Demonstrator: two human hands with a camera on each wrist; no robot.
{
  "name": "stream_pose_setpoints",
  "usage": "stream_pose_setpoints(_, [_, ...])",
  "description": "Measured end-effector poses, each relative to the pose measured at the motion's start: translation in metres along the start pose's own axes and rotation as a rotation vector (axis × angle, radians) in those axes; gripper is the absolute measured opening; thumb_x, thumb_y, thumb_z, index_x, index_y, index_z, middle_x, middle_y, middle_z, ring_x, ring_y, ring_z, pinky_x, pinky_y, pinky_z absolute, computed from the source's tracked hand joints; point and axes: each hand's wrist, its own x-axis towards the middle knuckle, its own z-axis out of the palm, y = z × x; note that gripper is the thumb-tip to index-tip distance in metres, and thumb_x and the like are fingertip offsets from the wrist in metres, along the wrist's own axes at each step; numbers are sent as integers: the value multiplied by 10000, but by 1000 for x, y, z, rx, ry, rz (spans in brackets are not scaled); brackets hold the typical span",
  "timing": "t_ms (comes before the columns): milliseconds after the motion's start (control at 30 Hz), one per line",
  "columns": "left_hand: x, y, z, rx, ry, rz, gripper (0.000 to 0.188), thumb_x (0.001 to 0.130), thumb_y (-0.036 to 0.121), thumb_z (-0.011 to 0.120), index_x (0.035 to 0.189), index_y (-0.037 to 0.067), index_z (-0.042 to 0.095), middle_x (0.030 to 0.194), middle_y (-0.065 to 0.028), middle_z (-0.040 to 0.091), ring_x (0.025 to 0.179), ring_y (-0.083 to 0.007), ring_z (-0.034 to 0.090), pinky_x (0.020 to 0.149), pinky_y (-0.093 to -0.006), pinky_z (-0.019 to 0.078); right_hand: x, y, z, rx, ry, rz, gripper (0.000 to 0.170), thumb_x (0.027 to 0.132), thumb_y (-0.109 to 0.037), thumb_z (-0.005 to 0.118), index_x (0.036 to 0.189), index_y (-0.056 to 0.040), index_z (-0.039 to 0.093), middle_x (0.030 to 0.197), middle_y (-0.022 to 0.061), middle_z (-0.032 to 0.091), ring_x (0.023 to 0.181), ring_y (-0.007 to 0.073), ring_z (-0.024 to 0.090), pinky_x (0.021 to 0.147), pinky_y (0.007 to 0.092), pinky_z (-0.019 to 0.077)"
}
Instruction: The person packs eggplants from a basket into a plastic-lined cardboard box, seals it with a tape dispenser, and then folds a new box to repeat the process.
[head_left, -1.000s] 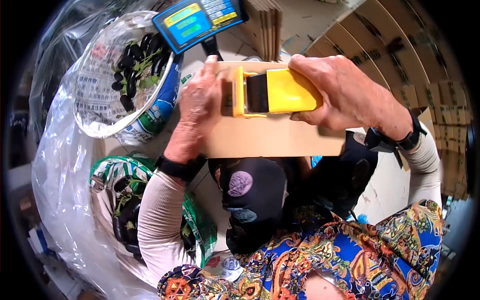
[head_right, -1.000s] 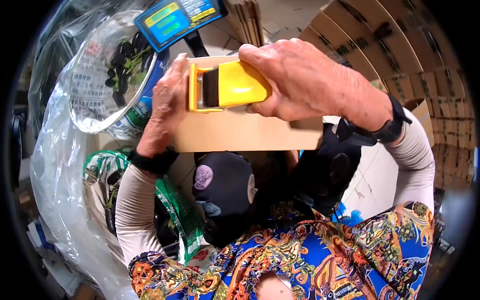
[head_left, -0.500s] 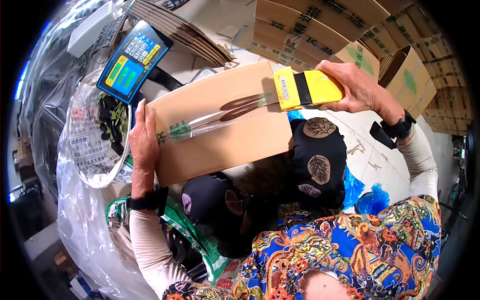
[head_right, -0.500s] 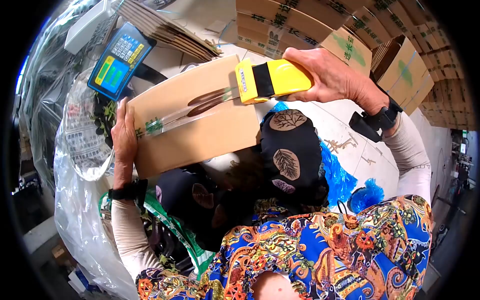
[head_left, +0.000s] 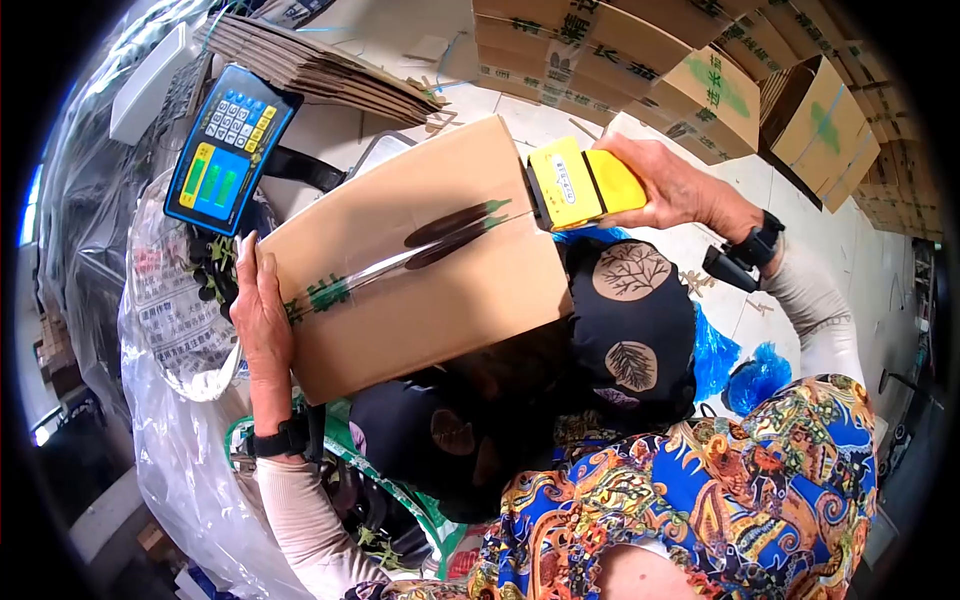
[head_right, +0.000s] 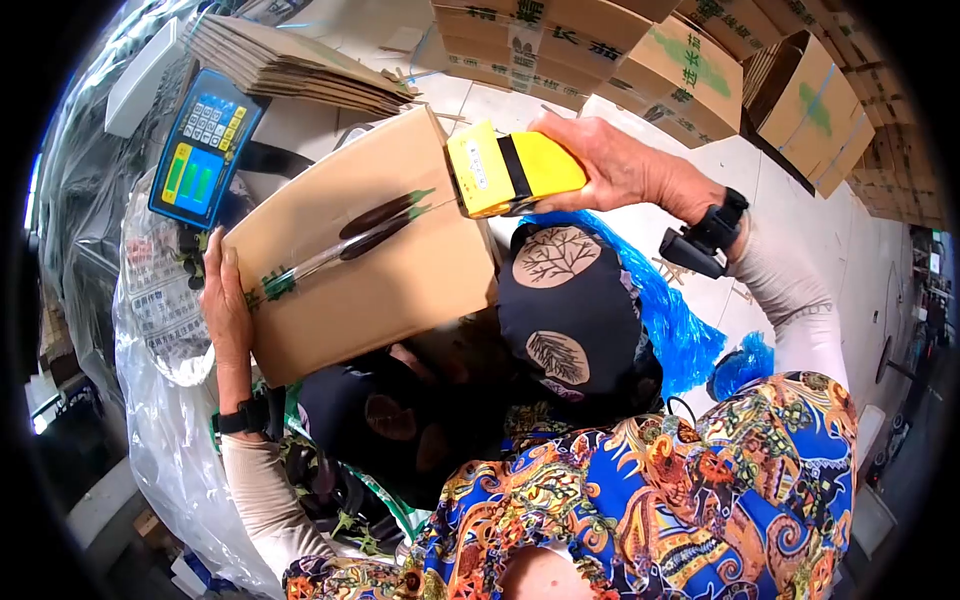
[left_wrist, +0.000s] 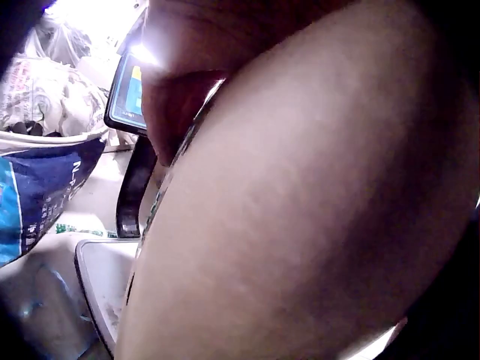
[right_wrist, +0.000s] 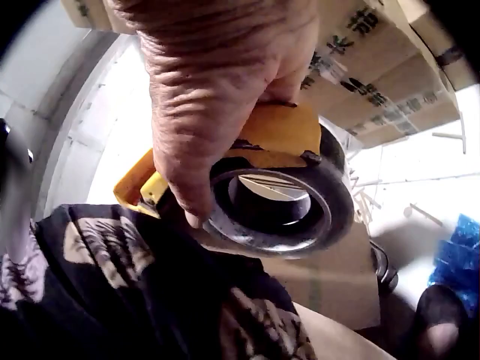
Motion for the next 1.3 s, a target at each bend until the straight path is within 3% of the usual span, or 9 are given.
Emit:
stream_pose_setpoints(367, [0,0,-1,30,9,125,452,1035,342,407,1418,105,442,1290,-209,584,1140,-276,606,953,-353,449,-71,73,30,-67,-54,264,552,809,-426,739,1118,-76,443,952,190,585,949,387,608,824,446,499])
stream_pose_setpoints(533, [3,-15,1,133,14,252,458,1035,347,409,1422,104,443,1314,-188,577,1123,-243,609,951,-340,449,-56,39,13,-200,-149,313,500,800,-375,737,1092,-71,468,940,176,602,884,386,622,759,448,511])
stream_pose_setpoints(667, [0,7,0,-2,-11,69,455,1034,343,413,1413,93,454,1312,-180,580,1124,-238,609,943,-341,455,-6,-3,14,-435,-241,253,425,690,-174,698,1028,-34,484,840,165,587,783,354,613,672,440,506])
stream_pose_setpoints(767, [-1,7,5,23,29,110,447,1032,337,407,1398,89,475,1301,-169,591,1119,-236,614,925,-341,464,39,4,70,-748,-93,-189,387,614,-146,707,931,-22,523,816,133,592,770,312,617,641,409,500])
stream_pose_setpoints(833, [1,10,3,35,51,111,443,1031,330,408,1395,88,478,1291,-170,597,1105,-242,620,920,-345,469,68,8,82,-865,-208,-148,277,624,-177,709,846,-60,591,771,112,610,730,282,629,607,406,501])
stream_pose_setpoints(933, [-4,11,5,-51,24,48,461,1027,312,417,1398,42,462,1352,-166,552,1184,-255,562,995,-342,415,63,48,69,-530,-224,-51,306,609,-303,772,784,-68,683,780,116,674,795,299,676,654,429,535])
stream_pose_setpoints(1067, [-2,-4,3,-158,-29,61,489,1033,311,411,1405,-4,438,1425,-157,484,1291,-257,464,1076,-331,324,27,108,29,28,-229,676,646,640,-495,791,1062,-28,646,918,157,684,802,289,660,698,404,525])
stream_pose_setpoints(1133, [-2,6,2,-145,-33,29,488,1035,317,408,1407,2,439,1419,-158,490,1288,-257,468,1073,-332,329,-6,151,26,215,-171,778,874,653,-687,710,1163,14,604,1096,188,651,985,315,626,865,392,494])
stream_pose_setpoints(1300, [-5,16,1,-111,-14,17,544,1040,372,378,1395,-37,433,1395,-157,493,1236,-249,482,1059,-337,339,-56,213,61,270,-36,909,923,676,-642,757,1341,-44,531,1301,217,559,1212,339,530,1022,394,420])
